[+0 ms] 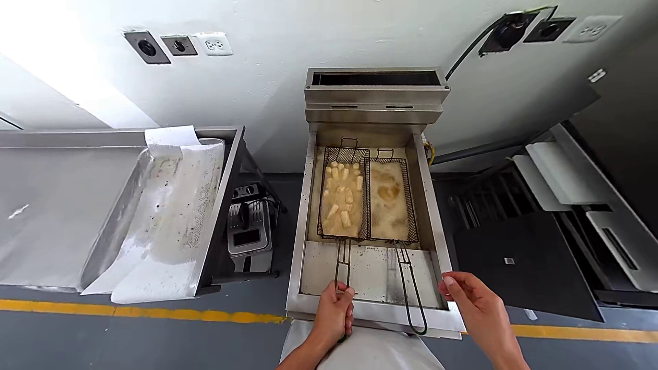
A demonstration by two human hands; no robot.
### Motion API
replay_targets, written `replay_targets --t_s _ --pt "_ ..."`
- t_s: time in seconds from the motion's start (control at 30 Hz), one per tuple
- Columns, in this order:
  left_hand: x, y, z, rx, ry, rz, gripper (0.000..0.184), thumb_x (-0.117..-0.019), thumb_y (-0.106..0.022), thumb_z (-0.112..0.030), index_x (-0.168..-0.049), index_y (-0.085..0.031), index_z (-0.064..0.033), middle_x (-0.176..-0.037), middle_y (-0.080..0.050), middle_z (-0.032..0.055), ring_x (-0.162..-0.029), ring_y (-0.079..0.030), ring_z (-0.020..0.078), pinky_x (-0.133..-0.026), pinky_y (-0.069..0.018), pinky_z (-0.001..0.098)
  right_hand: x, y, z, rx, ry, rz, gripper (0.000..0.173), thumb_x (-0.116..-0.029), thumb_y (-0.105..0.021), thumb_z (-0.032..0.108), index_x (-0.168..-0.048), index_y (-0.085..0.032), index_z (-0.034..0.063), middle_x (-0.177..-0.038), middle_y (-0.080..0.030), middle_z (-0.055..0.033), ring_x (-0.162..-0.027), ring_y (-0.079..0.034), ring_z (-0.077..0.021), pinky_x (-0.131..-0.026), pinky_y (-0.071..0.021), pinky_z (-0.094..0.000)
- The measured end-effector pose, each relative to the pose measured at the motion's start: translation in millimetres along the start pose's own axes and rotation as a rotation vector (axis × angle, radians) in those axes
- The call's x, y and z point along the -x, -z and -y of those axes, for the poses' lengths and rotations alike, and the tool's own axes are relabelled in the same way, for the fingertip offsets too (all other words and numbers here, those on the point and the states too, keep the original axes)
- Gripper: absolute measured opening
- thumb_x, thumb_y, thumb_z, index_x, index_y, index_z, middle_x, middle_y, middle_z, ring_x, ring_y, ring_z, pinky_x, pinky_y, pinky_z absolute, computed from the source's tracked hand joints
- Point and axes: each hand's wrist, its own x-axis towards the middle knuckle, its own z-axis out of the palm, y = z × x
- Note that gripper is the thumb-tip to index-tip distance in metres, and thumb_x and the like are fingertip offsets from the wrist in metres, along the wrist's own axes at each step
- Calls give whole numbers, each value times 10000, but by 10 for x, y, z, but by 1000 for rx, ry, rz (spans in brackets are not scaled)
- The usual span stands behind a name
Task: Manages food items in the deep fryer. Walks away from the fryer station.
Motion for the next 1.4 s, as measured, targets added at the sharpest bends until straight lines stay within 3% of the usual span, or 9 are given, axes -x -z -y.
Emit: replay_targets --t_s 0.13,0.23,0.3,0.47,0.63,0.8,0.93,1.2,1.4 --pt "-81 81 -41 -90 26 7 215 -1094 -487 -201 -1200 -480 -14 -669 -606 60 -504 -633 157 -487 -578 303 -32 -46 -157 82 -56 37 294 -1002 -557 301 -1092 -688 54 -875 -728 -10 -766 -714 -84 -677 -607 -256" --pt "-89 308 -57 -369 0 -24 436 -1077 -502 -318 -1384 -503 -9 -987 -701 133 -846 -727 235 -750 -625 418 -22 -28 -294 124 -113 64 303 -1007 -554 298 -1114 -688 48 -900 -734 -36 -786 -722 -118 -705 -616 -303" --pt "-54 528 -25 -472 -80 -117 497 -1056 -526 -336 -1419 -505 2 -1061 -702 160 -924 -716 263 -829 -604 464 13 -3 -383 132 -144 70 297 -1008 -557 290 -1113 -687 45 -898 -732 -40 -785 -719 -119 -712 -614 -307" --pt "36 848 -112 -389 -114 -267 409 -1063 -529 -252 -1359 -533 30 -1100 -706 165 -975 -728 256 -832 -621 435 131 -60 -524 4 -327 153 275 -1026 -557 246 -1150 -661 24 -917 -734 -65 -795 -740 -159 -702 -638 -345" --pt "-45 689 -134 -267 -25 -133 406 -1079 -495 -243 -1374 -520 35 -1168 -695 180 -1017 -722 256 -873 -612 416 182 -364 -406 -523 -715 383 418 -1109 -382 309 -1380 -498 13 -992 -738 -167 -875 -752 -293 -752 -635 -435" --pt "-188 273 -96 -19 155 30 402 -1108 -435 -214 -1459 -409 -22 -1054 -714 179 -871 -741 290 -736 -630 436 94 -670 -286 -762 -778 320 347 -1131 -337 244 -1303 -532 15 -799 -673 -100 -629 -676 -183 -563 -584 -306" --pt "-342 121 -142 22 112 -19 314 -1109 -439 -176 -1385 -458 -27 -778 -612 76 -549 -608 143 -482 -535 269 -80 -777 -254 -768 -765 266 255 -1126 -375 191 -1197 -541 11 -701 -613 -62 -528 -617 -140 -487 -548 -265" --pt "-444 -11 -471 -40 26 -43 210 -1106 -461 -202 -1180 -478 -6 -633 -482 12 -417 -475 87 -401 -474 224 -290 -887 -53 -665 -699 215 204 -1118 -422 196 -1109 -516 15 -624 -502 -9 -437 -501 -86 -416 -475 -219" --pt "-297 9 -710 -46 -23 -9 179 -1105 -454 -182 -1162 -463 -13 -598 -464 0 -399 -470 83 -382 -466 226 -192 -880 165 -634 -652 288 173 -1117 -421 207 -1111 -465 40 -597 -472 2 -420 -495 -107 -405 -485 -267"
